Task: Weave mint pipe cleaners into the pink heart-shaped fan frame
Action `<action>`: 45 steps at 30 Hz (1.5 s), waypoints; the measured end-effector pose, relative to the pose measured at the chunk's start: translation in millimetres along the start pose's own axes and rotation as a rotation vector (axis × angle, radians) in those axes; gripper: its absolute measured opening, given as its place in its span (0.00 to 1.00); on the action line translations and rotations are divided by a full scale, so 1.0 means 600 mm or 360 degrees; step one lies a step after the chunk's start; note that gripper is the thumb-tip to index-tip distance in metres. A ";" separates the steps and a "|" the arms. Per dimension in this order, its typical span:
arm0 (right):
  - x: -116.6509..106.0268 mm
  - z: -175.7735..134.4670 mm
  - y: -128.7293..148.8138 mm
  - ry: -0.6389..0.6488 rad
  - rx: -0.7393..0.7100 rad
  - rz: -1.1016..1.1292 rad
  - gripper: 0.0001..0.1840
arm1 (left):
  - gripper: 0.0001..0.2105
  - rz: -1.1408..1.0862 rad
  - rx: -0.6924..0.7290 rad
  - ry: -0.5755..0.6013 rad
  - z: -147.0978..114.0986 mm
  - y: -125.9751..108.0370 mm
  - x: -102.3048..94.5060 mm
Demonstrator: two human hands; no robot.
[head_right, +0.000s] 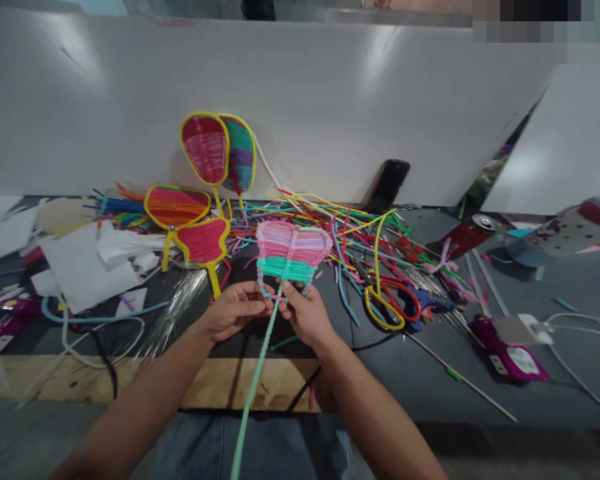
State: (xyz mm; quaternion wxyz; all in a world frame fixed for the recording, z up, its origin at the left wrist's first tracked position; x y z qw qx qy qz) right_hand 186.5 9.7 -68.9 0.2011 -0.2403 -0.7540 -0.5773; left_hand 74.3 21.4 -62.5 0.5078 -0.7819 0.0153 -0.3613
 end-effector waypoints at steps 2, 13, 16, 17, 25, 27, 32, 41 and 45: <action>0.003 0.000 -0.002 0.0013 0.0071 0.0076 0.14 | 0.12 0.0118 0.0089 0.0006 0.001 -0.004 0.000; 0.010 0.003 -0.023 0.0065 0.0183 0.0314 0.12 | 0.11 0.0448 0.0503 -0.0214 0.008 -0.014 -0.005; 0.016 0.001 -0.026 0.0121 0.0232 0.0343 0.12 | 0.10 0.0386 0.0492 -0.0168 0.009 -0.006 -0.001; 0.017 0.000 -0.026 0.0133 0.0243 0.0355 0.13 | 0.10 0.0356 0.0488 -0.0149 0.009 -0.004 0.001; 0.027 -0.004 -0.026 0.0221 0.0318 0.0438 0.13 | 0.09 0.0219 0.0516 -0.0086 0.010 0.001 0.003; 0.027 -0.004 -0.027 0.0223 0.0325 0.0431 0.13 | 0.07 0.0231 0.0529 -0.0072 0.009 0.000 0.004; 0.023 -0.004 -0.026 0.0155 0.0258 0.0324 0.14 | 0.07 0.0155 0.0522 -0.0130 0.006 -0.005 0.007; -0.006 0.007 -0.009 -0.0001 -0.0222 -0.0082 0.15 | 0.09 -0.0044 0.0299 -0.0256 0.016 0.018 0.003; -0.008 0.006 -0.008 0.0010 -0.0273 -0.0224 0.15 | 0.09 -0.0043 0.0275 -0.0250 0.016 0.017 0.003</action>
Point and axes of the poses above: each hand's wrist, its own z-axis towards the middle knuckle, its own x-axis out of the palm, y = z × x, the point moved 7 cm from there along z, towards the middle knuckle, and after that the axes turned 4 degrees about x, right-handed, at the moved point
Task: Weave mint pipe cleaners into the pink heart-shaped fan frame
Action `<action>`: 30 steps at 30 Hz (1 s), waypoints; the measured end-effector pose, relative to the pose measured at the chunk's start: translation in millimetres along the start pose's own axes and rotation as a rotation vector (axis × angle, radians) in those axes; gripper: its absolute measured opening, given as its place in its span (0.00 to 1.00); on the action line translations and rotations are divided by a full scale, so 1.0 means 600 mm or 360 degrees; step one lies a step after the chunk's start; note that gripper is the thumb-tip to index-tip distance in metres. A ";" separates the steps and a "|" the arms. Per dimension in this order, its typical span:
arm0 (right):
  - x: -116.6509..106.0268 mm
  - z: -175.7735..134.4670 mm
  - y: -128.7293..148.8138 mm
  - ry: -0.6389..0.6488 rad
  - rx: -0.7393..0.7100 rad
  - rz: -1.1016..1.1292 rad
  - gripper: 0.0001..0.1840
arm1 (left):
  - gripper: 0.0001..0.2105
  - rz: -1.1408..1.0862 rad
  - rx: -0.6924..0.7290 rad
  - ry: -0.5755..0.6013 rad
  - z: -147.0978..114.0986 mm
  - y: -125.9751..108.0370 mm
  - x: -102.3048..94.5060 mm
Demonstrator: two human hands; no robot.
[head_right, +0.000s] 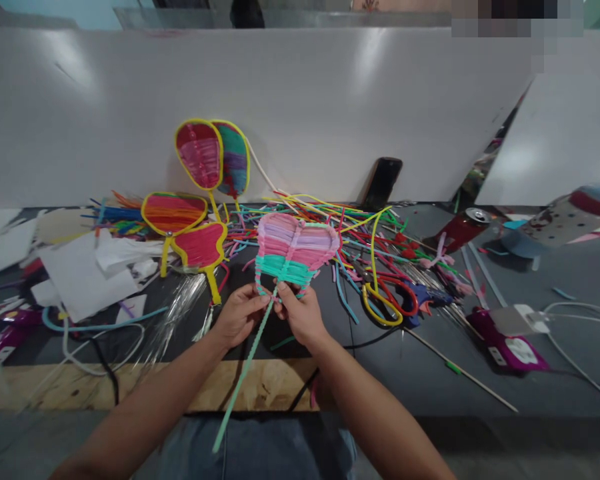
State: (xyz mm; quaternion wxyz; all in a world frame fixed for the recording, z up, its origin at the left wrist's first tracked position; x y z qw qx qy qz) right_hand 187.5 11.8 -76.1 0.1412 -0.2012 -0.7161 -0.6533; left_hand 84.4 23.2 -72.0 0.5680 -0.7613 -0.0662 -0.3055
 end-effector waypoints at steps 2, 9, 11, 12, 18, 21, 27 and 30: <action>0.004 -0.005 0.009 0.0008 -0.0057 -0.0172 0.15 | 0.08 0.0009 -0.0010 0.0030 0.000 -0.002 0.002; 0.010 -0.017 0.030 -0.0040 -0.0198 -0.0533 0.18 | 0.06 0.0001 -0.0040 -0.0012 0.004 0.002 -0.006; 0.006 -0.012 0.020 -0.0041 -0.0135 -0.0456 0.16 | 0.06 0.0071 -0.0034 -0.0026 0.003 0.000 -0.008; 0.003 -0.010 0.014 -0.0046 -0.0090 -0.0382 0.15 | 0.07 0.0136 -0.0023 -0.0032 0.003 -0.002 -0.010; 0.002 -0.002 0.001 0.0000 0.0155 0.0069 0.16 | 0.09 0.0540 0.0173 -0.0018 0.000 -0.026 -0.016; 0.011 -0.004 0.009 0.0092 0.0261 0.0216 0.16 | 0.09 0.0512 0.0225 -0.0071 0.001 -0.035 -0.023; 0.016 -0.006 0.005 0.0225 0.0406 0.0097 0.15 | 0.11 0.0465 0.0283 -0.0143 0.000 -0.050 -0.031; 0.014 -0.006 0.000 0.0221 0.0444 0.0103 0.13 | 0.11 0.0560 0.0358 -0.0149 -0.003 -0.056 -0.030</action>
Point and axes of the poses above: each hand's wrist, its own z-axis towards the middle knuckle, its own x-axis out of the palm, y = z × x, the point moved 7 cm from there along z, towards the middle knuckle, and after that the axes turned 4 degrees about x, right-handed, at the moved point
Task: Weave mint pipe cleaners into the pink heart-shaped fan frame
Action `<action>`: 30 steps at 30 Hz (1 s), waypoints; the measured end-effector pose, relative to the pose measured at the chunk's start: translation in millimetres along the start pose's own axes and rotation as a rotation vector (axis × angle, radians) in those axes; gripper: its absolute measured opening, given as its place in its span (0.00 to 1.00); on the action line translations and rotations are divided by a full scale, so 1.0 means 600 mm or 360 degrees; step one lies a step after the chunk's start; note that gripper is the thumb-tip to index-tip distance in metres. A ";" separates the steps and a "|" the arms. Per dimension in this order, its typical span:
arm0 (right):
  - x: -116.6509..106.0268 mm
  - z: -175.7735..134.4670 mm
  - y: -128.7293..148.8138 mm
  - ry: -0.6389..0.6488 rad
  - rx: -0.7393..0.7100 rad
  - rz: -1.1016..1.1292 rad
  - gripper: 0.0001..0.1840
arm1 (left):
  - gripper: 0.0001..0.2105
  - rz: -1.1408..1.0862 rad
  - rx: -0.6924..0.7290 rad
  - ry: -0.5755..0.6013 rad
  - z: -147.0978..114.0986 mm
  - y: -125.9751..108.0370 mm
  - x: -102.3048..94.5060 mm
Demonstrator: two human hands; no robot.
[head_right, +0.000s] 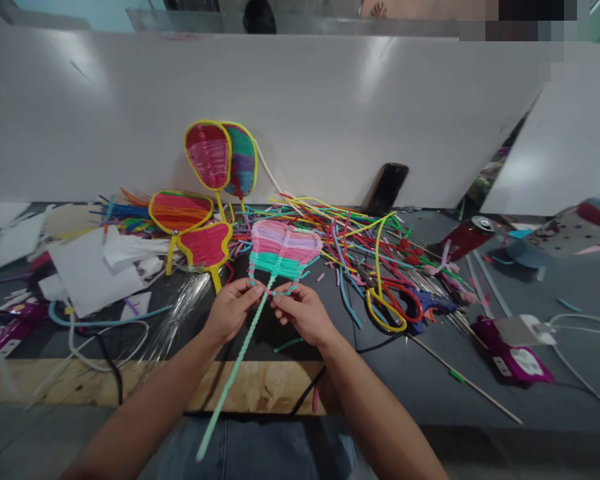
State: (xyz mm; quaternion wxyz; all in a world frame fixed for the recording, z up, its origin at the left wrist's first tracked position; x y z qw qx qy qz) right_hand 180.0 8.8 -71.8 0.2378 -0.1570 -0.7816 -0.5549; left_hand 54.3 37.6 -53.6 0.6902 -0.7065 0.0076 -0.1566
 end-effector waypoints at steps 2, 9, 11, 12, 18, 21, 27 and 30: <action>-0.001 0.001 -0.001 -0.0005 0.0007 0.0049 0.12 | 0.11 0.0069 0.0036 -0.0004 -0.002 -0.003 0.000; 0.005 0.004 -0.010 0.0021 0.0083 0.0251 0.11 | 0.09 0.0476 0.0365 0.0020 -0.012 -0.036 0.005; 0.006 0.004 -0.013 0.0026 0.0101 0.0282 0.10 | 0.07 0.0566 0.0463 0.0021 -0.017 -0.044 0.007; 0.006 0.004 -0.015 0.0030 0.0114 0.0292 0.10 | 0.07 0.0607 0.0503 0.0020 -0.019 -0.047 0.008; 0.007 0.004 -0.019 0.0051 0.0149 0.0288 0.11 | 0.05 0.0845 0.0649 0.0050 -0.028 -0.061 0.018; 0.007 0.003 -0.020 0.0057 0.0146 0.0269 0.10 | 0.05 0.0873 0.0659 0.0028 -0.030 -0.063 0.019; 0.009 0.002 -0.016 0.0064 0.0181 0.0282 0.11 | 0.06 0.1030 0.0768 0.0038 -0.032 -0.062 0.022; 0.011 0.000 -0.016 0.0093 0.0238 0.0330 0.10 | 0.06 0.1016 0.0809 0.0036 -0.033 -0.063 0.024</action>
Point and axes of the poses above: each hand's wrist, its own z-axis towards the middle knuckle, its own x-axis out of the palm, y = z × x, the point moved 7 cm from there along z, towards the middle knuckle, and after that the axes turned 4 degrees about x, right-handed, at the moved point
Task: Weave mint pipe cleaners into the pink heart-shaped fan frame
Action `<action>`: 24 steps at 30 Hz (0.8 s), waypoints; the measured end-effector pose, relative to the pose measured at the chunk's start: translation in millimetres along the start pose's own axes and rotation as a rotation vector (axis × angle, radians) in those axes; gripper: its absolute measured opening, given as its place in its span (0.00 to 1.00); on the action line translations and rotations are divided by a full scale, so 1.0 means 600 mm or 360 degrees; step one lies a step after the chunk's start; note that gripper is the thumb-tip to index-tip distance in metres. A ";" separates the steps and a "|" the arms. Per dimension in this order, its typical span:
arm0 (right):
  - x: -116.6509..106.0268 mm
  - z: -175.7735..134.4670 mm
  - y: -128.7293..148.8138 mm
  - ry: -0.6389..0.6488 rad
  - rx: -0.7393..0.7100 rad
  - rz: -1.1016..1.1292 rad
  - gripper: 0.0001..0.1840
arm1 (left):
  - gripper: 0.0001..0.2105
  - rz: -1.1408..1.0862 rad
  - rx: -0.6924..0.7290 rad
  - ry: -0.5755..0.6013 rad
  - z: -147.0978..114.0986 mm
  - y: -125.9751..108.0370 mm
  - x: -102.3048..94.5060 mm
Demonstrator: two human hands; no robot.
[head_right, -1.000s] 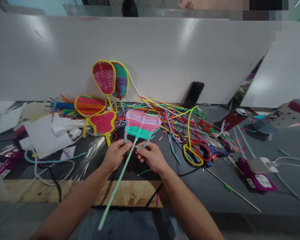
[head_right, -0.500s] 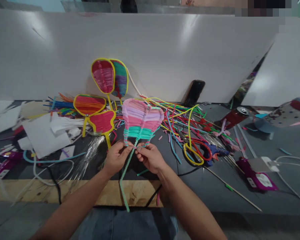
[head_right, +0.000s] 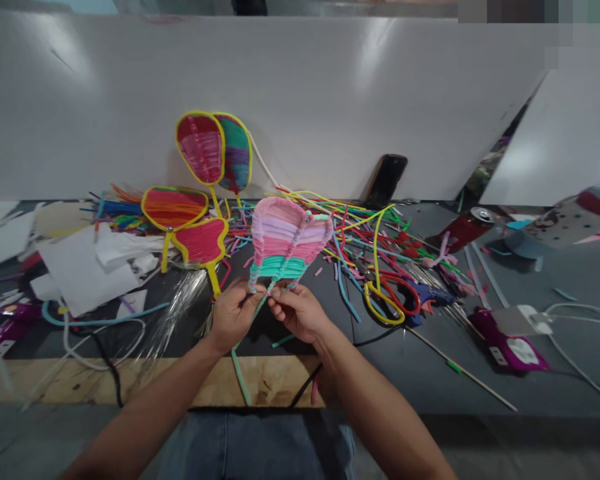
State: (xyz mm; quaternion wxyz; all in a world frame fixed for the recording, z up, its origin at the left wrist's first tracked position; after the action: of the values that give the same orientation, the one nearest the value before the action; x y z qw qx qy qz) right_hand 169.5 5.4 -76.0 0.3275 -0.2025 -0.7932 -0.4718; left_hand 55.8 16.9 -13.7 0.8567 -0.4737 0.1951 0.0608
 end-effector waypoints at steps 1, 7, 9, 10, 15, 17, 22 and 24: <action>0.000 -0.001 0.000 0.0007 0.0012 0.0010 0.10 | 0.06 -0.0011 0.0007 -0.0004 0.000 -0.001 0.001; 0.004 -0.006 0.002 0.0047 -0.0034 -0.0081 0.10 | 0.05 -0.0049 -0.0043 -0.0040 -0.004 -0.004 0.003; 0.007 -0.006 0.004 0.0074 -0.0051 -0.0137 0.11 | 0.04 -0.0043 -0.0088 -0.0063 -0.005 0.001 0.000; 0.008 -0.006 0.005 0.0091 -0.0048 -0.0202 0.12 | 0.04 -0.0062 -0.0149 -0.0075 -0.005 0.006 -0.003; 0.009 -0.012 0.027 0.0061 -0.0228 -0.1063 0.13 | 0.10 -0.0474 -0.0581 -0.0200 -0.005 0.049 -0.020; 0.018 -0.021 0.034 0.0083 -0.0336 -0.1614 0.08 | 0.11 -0.0686 -0.0672 -0.0295 -0.007 0.062 -0.030; 0.024 -0.047 0.019 -0.0028 -0.0339 -0.3098 0.11 | 0.15 -0.1007 -0.0829 -0.0446 -0.028 0.086 -0.053; 0.020 -0.056 0.003 -0.0049 -0.0292 -0.3316 0.08 | 0.16 -0.1032 -0.0845 -0.0454 -0.038 0.090 -0.058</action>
State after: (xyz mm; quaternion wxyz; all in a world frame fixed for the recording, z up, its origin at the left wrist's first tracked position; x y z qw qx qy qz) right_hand 173.1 -23.1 -54.7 -0.2679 0.5513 -0.5404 -0.5764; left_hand 2.2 29.7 -53.3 0.6983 -0.7010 -0.1061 -0.0983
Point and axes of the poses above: each hand's wrist, its own z-axis towards the middle knuckle, its own x-axis out of the palm, y = z × x, the point moved 7 cm from there along z, towards the middle knuckle, and after that the axes turned 4 degrees about x, right-handed, at the moved point
